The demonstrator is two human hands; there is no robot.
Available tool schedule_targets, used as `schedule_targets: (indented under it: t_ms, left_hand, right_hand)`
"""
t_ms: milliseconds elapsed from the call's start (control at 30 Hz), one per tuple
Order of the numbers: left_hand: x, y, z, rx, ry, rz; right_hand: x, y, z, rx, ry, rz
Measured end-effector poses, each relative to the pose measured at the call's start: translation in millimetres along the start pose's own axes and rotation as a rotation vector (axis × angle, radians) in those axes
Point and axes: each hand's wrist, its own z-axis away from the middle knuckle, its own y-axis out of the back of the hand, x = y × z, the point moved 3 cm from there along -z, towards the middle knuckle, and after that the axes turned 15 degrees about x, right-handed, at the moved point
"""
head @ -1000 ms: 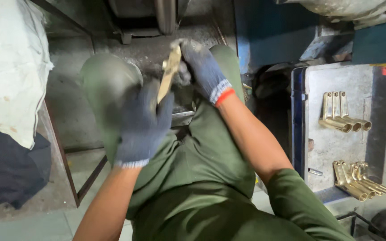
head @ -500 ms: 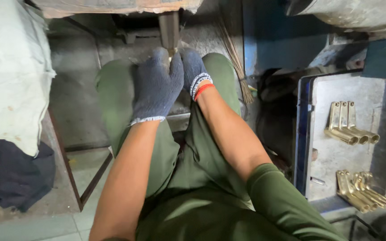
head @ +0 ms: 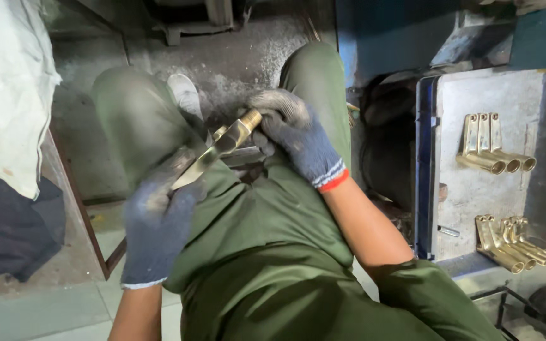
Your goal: The person sits at a workstation and uses a rotating polishing wheel to smooth the surface of brass metal brackets, turning the pieces over and around to ensure all sides are polished before placing them into a tray.
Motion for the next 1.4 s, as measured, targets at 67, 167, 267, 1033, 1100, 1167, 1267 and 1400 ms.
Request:
schedule_targets:
  t_ms: [67, 167, 267, 1033, 1100, 1167, 1267, 1400]
  left_hand:
    - [-1, 0, 5, -0.016, 0.130, 0.196]
    - [-6, -3, -3, 0.027, 0.290, 0.332]
    - [-13, -9, -30, -0.042, 0.275, 0.380]
    - [-51, -41, -214, -0.175, 0.220, 0.405]
    - [-39, -34, -203, -0.177, 0.089, 0.369]
    - [-28, -23, -185, -0.196, 0.028, 0.356]
    - [-21, -12, -145, -0.207, 0.009, 0.338]
    - [-31, -1, -98, -0.167, 0.418, 0.507]
  right_hand:
    - [-7, -3, 9, 0.003, -0.031, 0.022]
    - [-17, -7, 12, -0.018, 0.224, 0.204]
    - [-6, -5, -5, 0.028, 0.117, 0.082]
    - [113, -27, -155, 0.039, -0.745, -0.905]
    - [94, -27, -140, 0.116, -0.718, -0.793]
    - [68, -27, -120, 0.156, -0.650, -0.627]
    - [31, -24, -82, 0.155, -0.444, -0.330]
    - [10, -28, -44, 0.064, -0.222, -0.074]
